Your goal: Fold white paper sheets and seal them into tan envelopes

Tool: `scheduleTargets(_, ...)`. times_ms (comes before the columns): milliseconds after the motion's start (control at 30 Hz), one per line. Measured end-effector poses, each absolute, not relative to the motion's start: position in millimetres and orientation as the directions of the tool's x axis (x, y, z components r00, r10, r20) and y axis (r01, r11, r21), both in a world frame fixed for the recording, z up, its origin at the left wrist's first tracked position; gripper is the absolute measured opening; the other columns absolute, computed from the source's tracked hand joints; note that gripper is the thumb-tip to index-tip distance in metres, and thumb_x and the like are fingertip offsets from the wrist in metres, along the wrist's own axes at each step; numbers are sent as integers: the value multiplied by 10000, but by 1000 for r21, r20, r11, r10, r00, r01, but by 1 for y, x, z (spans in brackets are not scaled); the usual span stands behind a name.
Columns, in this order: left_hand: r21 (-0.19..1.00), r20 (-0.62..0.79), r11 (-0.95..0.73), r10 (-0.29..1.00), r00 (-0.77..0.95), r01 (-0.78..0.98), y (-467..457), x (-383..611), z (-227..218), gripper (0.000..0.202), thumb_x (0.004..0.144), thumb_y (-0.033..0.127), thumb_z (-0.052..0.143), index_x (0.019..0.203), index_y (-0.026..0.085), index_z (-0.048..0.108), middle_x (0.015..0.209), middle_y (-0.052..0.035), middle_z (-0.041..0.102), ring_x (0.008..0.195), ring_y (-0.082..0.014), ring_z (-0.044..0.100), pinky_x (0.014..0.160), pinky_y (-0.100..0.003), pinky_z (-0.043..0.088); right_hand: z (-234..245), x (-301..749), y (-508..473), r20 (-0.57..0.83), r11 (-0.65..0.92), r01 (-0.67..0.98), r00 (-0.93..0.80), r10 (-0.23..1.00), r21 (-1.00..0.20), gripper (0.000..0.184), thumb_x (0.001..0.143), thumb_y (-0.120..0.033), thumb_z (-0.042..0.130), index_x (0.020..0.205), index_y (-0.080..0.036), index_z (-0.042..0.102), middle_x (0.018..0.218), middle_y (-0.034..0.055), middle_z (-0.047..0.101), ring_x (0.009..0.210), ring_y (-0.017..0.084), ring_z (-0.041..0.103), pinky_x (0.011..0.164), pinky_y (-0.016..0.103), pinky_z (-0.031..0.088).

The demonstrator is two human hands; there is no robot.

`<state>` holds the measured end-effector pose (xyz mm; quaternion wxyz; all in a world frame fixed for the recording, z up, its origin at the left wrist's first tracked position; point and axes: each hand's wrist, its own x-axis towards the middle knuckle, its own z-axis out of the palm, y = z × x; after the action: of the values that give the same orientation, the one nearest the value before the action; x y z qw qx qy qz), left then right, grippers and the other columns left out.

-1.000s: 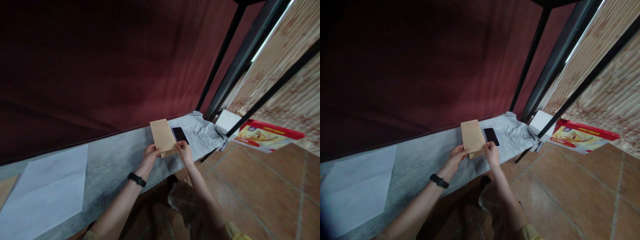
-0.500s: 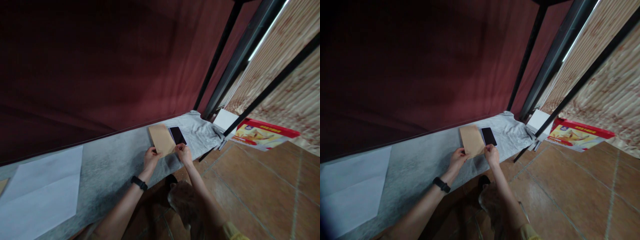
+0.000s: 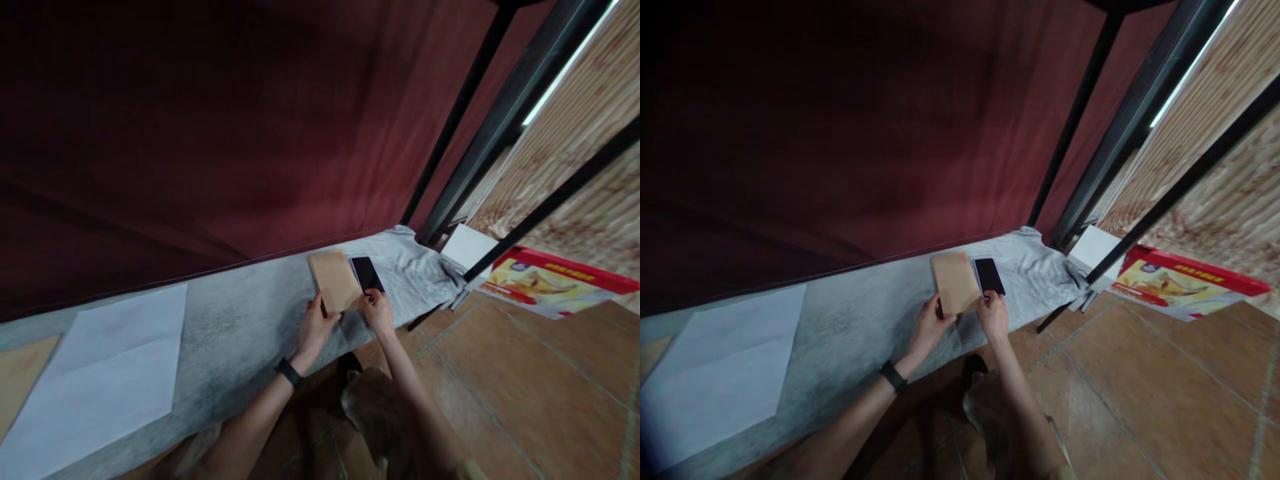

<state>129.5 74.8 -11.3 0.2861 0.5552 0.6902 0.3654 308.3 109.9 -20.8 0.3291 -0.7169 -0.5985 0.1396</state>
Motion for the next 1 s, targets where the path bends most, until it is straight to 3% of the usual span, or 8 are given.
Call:
scheduleTargets(133, 779, 4, 87, 990, -143, 621, 67, 128, -11, 642, 803, 188, 733, 1413, 207, 536, 1264, -122, 670, 1085, -229, 667, 909, -309, 496, -11, 305, 108, 109, -132, 772, 252, 961, -622, 385, 947, -324, 485, 1226, -153, 685, 1062, 119, 656, 921, 212, 661, 823, 295, 497)
scheduleTargets(300, 848, -4, 72, 991, -131, 524, 70, 123, -15, 633, 838, 193, 687, 1445, 170, 510, 1270, -139, 679, 1065, -221, 666, 892, -309, 507, -4, 298, 107, 79, -193, 833, 271, 959, -519, 432, 976, -314, 472, 1339, -154, 640, 1241, 166, 597, 951, 233, 668, 828, 321, 483)
scheduleTargets(467, 843, -85, 234, 947, -310, 485, 101, 115, -16, 244, 928, 199, 541, 1091, 136, 711, 1050, -132, 738, 966, -205, 682, 861, -298, 499, -6, 294, 109, 189, -91, 904, 184, 965, -417, 397, 985, -234, 443, 1294, -135, 672, 1179, 162, 594, 1017, 251, 622, 849, 324, 457)
scheduleTargets(633, 824, -107, 261, 943, -314, 503, 136, 105, -10, 252, 908, 114, 492, 885, 134, 742, 969, -150, 764, 927, -221, 699, 798, -289, 489, -8, 292, 113, 289, 1, 952, 92, 953, -307, 332, 988, -219, 455, 1149, -138, 734, 1054, 154, 610, 1020, 280, 546, 874, 357, 419)
scheduleTargets(800, 813, -123, 251, 956, -266, 526, 150, 107, -1, 203, 886, 168, 574, 914, 153, 775, 967, -143, 789, 946, -251, 709, 737, -277, 488, -7, 286, 118, 296, 24, 949, 74, 952, -315, 321, 998, -219, 449, 1099, -160, 748, 1055, 150, 606, 981, 277, 511, 859, 361, 397)
scheduleTargets(1000, 786, -149, 258, 961, -233, 562, 155, 113, 5, 236, 868, 213, 617, 1034, 176, 781, 1033, -140, 791, 1029, -269, 697, 788, -288, 508, -7, 282, 121, 278, 38, 945, 57, 959, -325, 273, 966, -210, 499, 1090, -169, 740, 1095, 155, 600, 971, 283, 490, 845, 368, 394)
